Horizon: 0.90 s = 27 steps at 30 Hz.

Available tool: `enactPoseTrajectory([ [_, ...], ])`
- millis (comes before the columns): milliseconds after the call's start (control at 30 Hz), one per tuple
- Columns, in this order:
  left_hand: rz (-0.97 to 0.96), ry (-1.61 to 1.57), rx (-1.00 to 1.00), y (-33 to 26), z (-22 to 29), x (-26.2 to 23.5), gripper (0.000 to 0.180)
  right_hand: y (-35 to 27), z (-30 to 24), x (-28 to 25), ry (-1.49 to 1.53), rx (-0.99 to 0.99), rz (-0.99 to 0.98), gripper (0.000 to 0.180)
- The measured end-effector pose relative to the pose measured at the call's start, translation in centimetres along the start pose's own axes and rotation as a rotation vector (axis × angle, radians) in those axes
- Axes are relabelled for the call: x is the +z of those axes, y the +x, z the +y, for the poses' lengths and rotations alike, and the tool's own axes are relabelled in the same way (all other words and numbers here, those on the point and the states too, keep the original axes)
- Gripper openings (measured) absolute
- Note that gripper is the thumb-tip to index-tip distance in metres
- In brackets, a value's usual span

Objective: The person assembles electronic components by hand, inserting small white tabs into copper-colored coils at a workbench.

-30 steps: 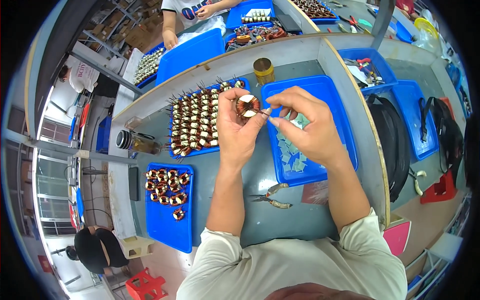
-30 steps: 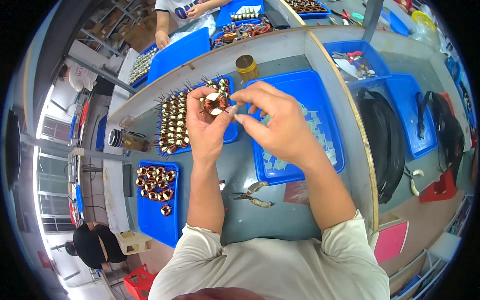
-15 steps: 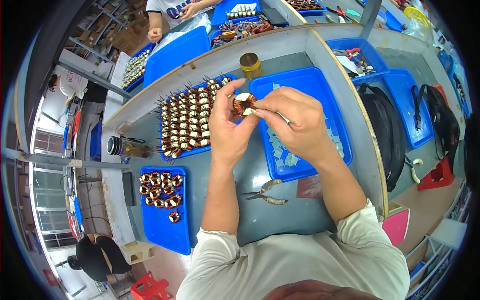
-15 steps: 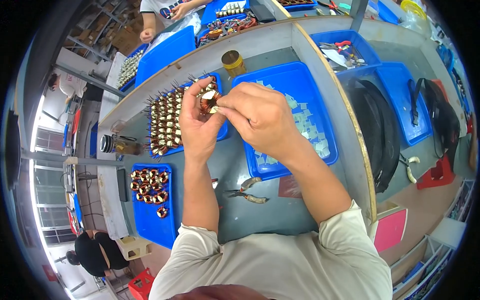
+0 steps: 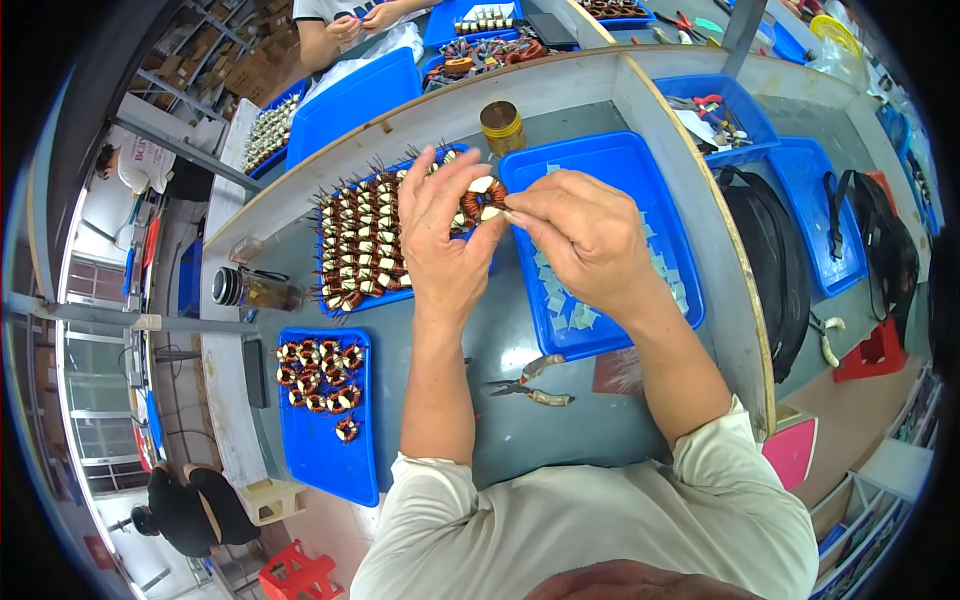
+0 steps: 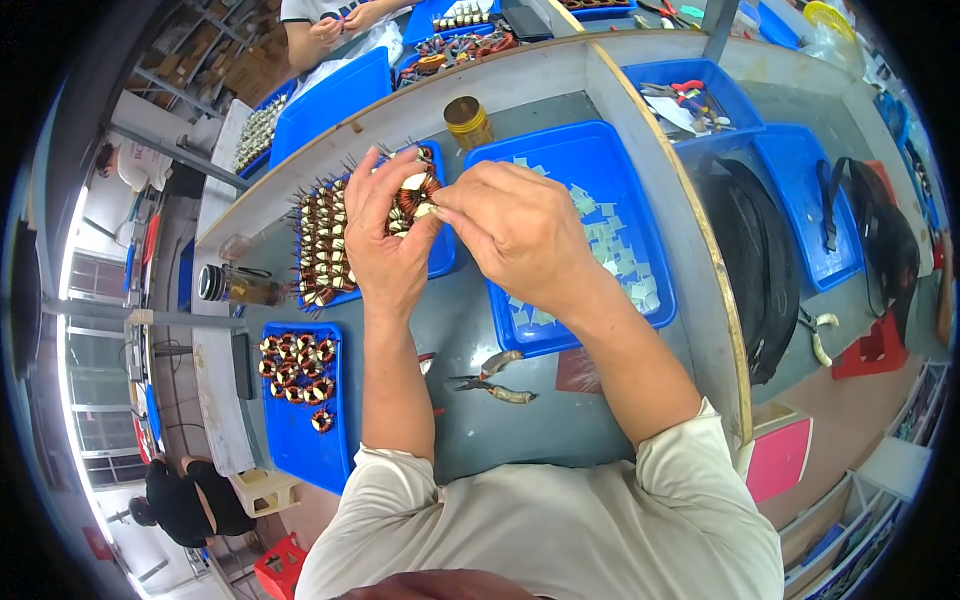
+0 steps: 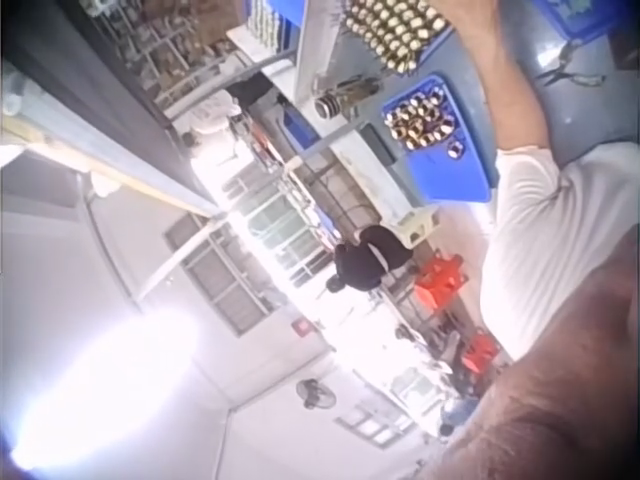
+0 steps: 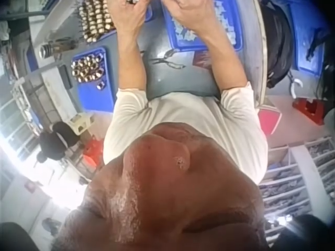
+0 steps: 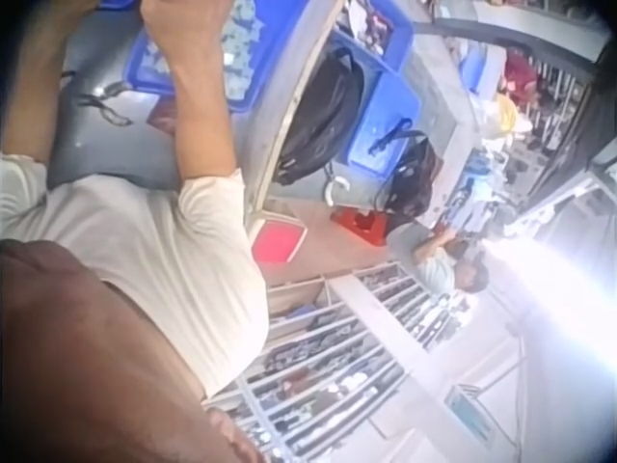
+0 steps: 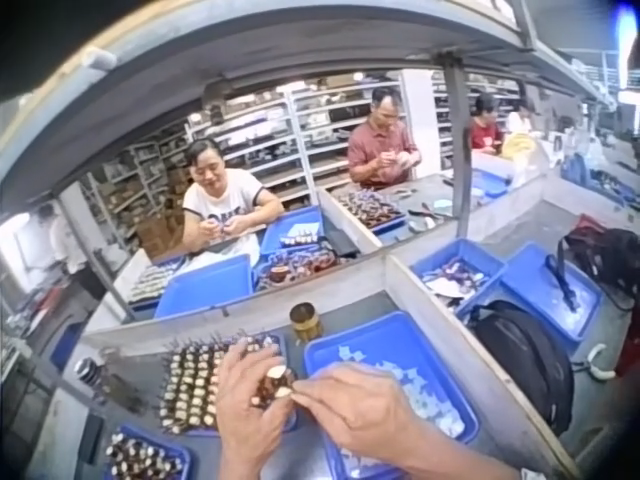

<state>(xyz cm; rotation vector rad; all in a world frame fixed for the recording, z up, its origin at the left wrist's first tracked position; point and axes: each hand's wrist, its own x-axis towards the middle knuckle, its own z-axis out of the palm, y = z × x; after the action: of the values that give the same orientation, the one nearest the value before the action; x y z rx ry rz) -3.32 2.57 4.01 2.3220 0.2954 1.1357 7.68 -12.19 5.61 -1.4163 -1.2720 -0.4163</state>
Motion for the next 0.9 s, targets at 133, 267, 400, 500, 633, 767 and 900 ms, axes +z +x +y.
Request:
enactPoseTrajectory([
  [133,-0.041,0.002,0.022,0.2,0.0,-0.1,0.038,0.1,-0.1,0.1,-0.007,-0.027,0.023,0.012],
  [267,-0.056,-0.042,0.032,0.2,-0.1,0.5,0.039,0.0,0.3,-0.2,-0.038,-0.016,0.036,0.009],
  [400,-0.102,-0.101,0.014,0.3,0.4,1.2,0.043,0.0,0.7,-0.8,0.026,0.09,0.046,0.006],
  [500,-0.13,-0.144,0.005,0.1,0.1,1.2,0.044,-0.2,1.0,-1.1,0.094,0.188,0.03,0.006],
  [633,-0.153,-0.192,-0.015,0.1,0.3,1.1,0.045,-0.1,1.5,-1.3,0.229,0.374,-0.005,0.009],
  [767,-0.146,-0.287,-0.127,-0.4,-0.4,1.1,0.045,-0.5,1.2,-0.5,0.247,0.38,-0.011,0.009],
  [900,-0.159,-0.474,-0.201,-0.5,-0.7,1.3,0.044,-0.5,1.6,0.0,0.305,0.252,0.03,0.009],
])
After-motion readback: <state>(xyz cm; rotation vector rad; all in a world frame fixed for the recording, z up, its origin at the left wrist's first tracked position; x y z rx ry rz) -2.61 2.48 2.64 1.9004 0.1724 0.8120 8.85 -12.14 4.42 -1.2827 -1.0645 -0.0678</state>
